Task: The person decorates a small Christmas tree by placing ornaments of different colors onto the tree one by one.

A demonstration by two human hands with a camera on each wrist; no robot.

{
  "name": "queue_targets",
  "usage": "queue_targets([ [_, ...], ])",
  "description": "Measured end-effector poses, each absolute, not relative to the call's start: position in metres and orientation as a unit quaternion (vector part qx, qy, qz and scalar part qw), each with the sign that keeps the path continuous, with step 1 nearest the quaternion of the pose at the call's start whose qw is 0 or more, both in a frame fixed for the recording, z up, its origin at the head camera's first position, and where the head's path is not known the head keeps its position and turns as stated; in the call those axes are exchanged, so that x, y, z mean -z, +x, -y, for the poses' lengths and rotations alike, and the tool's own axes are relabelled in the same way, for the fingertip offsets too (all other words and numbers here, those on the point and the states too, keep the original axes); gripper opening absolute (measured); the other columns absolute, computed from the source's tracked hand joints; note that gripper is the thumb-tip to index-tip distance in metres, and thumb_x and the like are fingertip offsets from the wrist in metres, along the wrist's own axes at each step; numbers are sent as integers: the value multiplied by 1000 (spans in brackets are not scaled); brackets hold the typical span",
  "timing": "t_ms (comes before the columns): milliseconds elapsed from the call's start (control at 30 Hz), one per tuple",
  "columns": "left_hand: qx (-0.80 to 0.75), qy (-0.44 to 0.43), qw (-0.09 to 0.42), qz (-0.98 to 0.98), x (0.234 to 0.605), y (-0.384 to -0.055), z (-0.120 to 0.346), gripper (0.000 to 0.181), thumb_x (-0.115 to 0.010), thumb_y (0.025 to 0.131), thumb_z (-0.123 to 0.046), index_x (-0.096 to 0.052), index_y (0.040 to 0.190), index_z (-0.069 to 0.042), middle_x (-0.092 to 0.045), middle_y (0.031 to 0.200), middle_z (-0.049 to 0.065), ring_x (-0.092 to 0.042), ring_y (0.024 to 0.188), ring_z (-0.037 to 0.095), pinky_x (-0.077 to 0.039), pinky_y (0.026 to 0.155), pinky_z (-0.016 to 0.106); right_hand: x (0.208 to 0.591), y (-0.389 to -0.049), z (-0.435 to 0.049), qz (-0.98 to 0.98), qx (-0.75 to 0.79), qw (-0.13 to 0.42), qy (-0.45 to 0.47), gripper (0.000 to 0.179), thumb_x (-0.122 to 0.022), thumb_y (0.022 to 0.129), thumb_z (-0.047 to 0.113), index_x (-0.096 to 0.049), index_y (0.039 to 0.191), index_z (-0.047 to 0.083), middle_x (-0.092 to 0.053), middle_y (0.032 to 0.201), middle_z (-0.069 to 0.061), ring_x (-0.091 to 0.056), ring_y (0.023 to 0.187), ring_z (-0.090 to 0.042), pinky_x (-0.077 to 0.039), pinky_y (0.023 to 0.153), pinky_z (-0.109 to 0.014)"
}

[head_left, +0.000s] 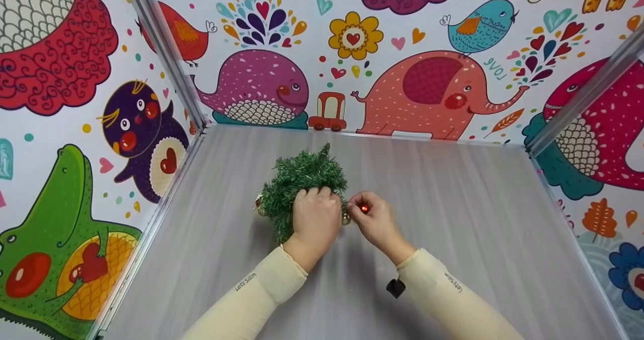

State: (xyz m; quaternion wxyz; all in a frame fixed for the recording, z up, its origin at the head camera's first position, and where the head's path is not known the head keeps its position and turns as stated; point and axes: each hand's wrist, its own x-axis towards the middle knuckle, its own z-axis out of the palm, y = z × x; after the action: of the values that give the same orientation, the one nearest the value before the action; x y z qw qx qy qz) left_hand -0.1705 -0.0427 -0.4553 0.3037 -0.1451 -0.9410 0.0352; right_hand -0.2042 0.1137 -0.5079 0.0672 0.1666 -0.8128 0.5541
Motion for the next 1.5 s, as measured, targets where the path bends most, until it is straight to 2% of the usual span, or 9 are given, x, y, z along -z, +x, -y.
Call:
queue_targets([
  [167, -49, -138, 264, 953, 453, -169, 41, 22, -81, 79, -38, -75, 74, -17, -64, 76, 0, -60, 69, 21, -50, 67, 37, 508, -203, -115, 810, -559, 39, 172, 6, -65, 92, 2, -67, 87, 4, -65, 80, -3, -58, 63, -13, -47, 54, -26],
  [300, -48, -142, 245, 958, 452, -169, 42, 18, -81, 80, -34, -76, 75, -18, -64, 76, 0, -61, 70, 22, -49, 68, 37, 507, -202, -117, 823, -540, 18, 175, 9, -63, 92, 2, -67, 87, 8, -66, 78, 0, -57, 61, -14, -45, 52, -25],
  [500, -48, -154, 215, 963, 451, -168, 43, 16, -81, 80, -34, -77, 80, -18, -65, 79, 1, -61, 74, 23, -47, 69, 37, 506, -201, -121, 828, -523, 23, 202, 10, -63, 91, 1, -67, 87, 10, -66, 79, 2, -59, 62, -17, -46, 51, -26],
  [667, -45, -163, 203, 965, 450, -167, 44, 17, -79, 82, -34, -77, 85, -17, -66, 83, 2, -61, 78, 23, -46, 70, 37, 506, -200, -121, 827, -520, 26, 213, 8, -64, 92, 4, -66, 89, 11, -66, 82, 2, -63, 64, -14, -51, 52, -28],
  [1000, -19, -192, 273, 943, 449, -163, 49, 18, -80, 77, -32, -73, 79, -15, -65, 79, 2, -60, 73, 23, -46, 66, 36, 507, -200, -122, 828, -518, 58, 207, 11, -65, 90, 2, -67, 88, 12, -64, 85, 2, -63, 67, -12, -53, 56, -28],
  [1233, 64, -238, 346, 905, 452, -153, 64, 14, -76, 78, -26, -72, 78, -13, -65, 80, 2, -59, 73, 24, -46, 64, 36, 510, -198, -129, 820, -532, 76, 199, 7, -66, 89, 1, -68, 90, 8, -63, 89, -2, -63, 74, -17, -54, 61, -29],
  [1333, 110, -266, 377, 880, 455, -152, 75, 14, -76, 77, -25, -72, 80, -12, -66, 81, 2, -60, 74, 24, -46, 65, 37, 512, -198, -132, 817, -536, 82, 195, 5, -68, 90, 1, -68, 92, 6, -65, 89, -5, -64, 77, -19, -53, 60, -29],
  [1500, 144, -273, 416, 856, 464, -150, 95, 18, -74, 75, -24, -71, 86, -10, -67, 84, 4, -61, 77, 25, -49, 67, 38, 517, -198, -139, 820, -538, 71, 182, 7, -69, 90, 1, -70, 93, 7, -67, 95, -4, -63, 82, -19, -53, 60, -27],
])
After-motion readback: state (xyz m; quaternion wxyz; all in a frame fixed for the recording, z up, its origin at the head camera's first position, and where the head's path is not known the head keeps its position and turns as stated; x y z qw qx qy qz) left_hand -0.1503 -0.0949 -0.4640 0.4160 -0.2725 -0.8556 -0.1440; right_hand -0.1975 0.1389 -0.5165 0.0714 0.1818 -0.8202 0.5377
